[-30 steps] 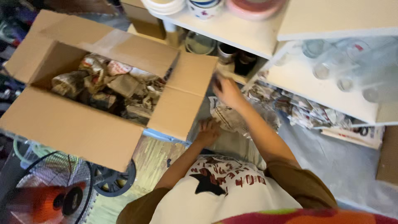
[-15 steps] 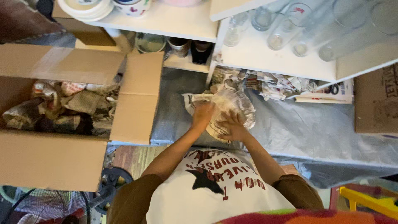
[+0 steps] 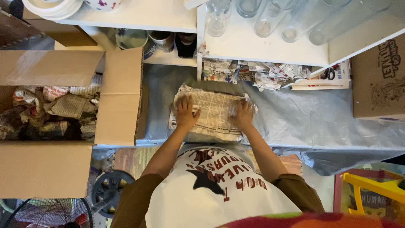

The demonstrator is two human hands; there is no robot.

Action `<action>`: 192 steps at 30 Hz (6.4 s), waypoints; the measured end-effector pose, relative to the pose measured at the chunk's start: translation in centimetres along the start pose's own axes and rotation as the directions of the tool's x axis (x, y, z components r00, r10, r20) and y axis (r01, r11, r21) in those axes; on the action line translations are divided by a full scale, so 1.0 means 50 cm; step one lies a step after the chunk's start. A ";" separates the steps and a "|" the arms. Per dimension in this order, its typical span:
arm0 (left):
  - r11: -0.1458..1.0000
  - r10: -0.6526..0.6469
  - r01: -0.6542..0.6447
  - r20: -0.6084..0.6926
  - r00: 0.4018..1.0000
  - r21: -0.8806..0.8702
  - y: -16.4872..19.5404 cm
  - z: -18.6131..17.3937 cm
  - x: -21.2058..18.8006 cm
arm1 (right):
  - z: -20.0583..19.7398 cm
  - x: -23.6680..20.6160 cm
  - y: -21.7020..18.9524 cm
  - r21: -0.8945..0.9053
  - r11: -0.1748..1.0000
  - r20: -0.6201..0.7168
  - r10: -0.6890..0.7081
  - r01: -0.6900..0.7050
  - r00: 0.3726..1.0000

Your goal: The person wraps ceramic cups and bowls in sheets of newspaper, crumpling and folding the paper around each item, and places the wrapped pieces into a cardboard box lined with crumpled newspaper. They occasionally reach into the box to reposition wrapped items and take fresh paper from a pile on the shelf.

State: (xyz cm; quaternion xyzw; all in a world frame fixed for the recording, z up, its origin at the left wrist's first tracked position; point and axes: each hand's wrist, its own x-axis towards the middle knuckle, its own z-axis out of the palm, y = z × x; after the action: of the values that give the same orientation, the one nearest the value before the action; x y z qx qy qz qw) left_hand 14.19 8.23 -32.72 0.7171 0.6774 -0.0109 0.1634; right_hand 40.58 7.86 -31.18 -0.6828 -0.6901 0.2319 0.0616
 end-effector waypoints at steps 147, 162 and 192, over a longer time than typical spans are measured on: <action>0.986 0.041 -0.085 -0.288 0.957 -0.143 0.025 0.079 -0.046 | -0.012 -0.078 0.051 -0.027 0.999 -0.569 0.003 -0.022 0.822; 0.982 0.004 0.033 -0.197 0.980 0.184 0.049 0.066 -0.041 | 0.046 -0.059 -0.078 -0.229 0.937 -0.152 -0.303 0.265 0.941; 0.880 0.462 -0.420 0.200 0.864 -0.220 0.073 -0.019 0.014 | 0.046 -0.082 -0.056 0.266 0.592 -0.086 -0.771 0.761 0.631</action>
State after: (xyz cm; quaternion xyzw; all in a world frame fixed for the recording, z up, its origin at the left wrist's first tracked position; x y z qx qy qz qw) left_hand 17.60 9.02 -31.19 0.8299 0.4674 -0.0048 0.3044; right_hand 37.35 3.44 -31.12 -0.2998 -0.8775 0.2899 0.2369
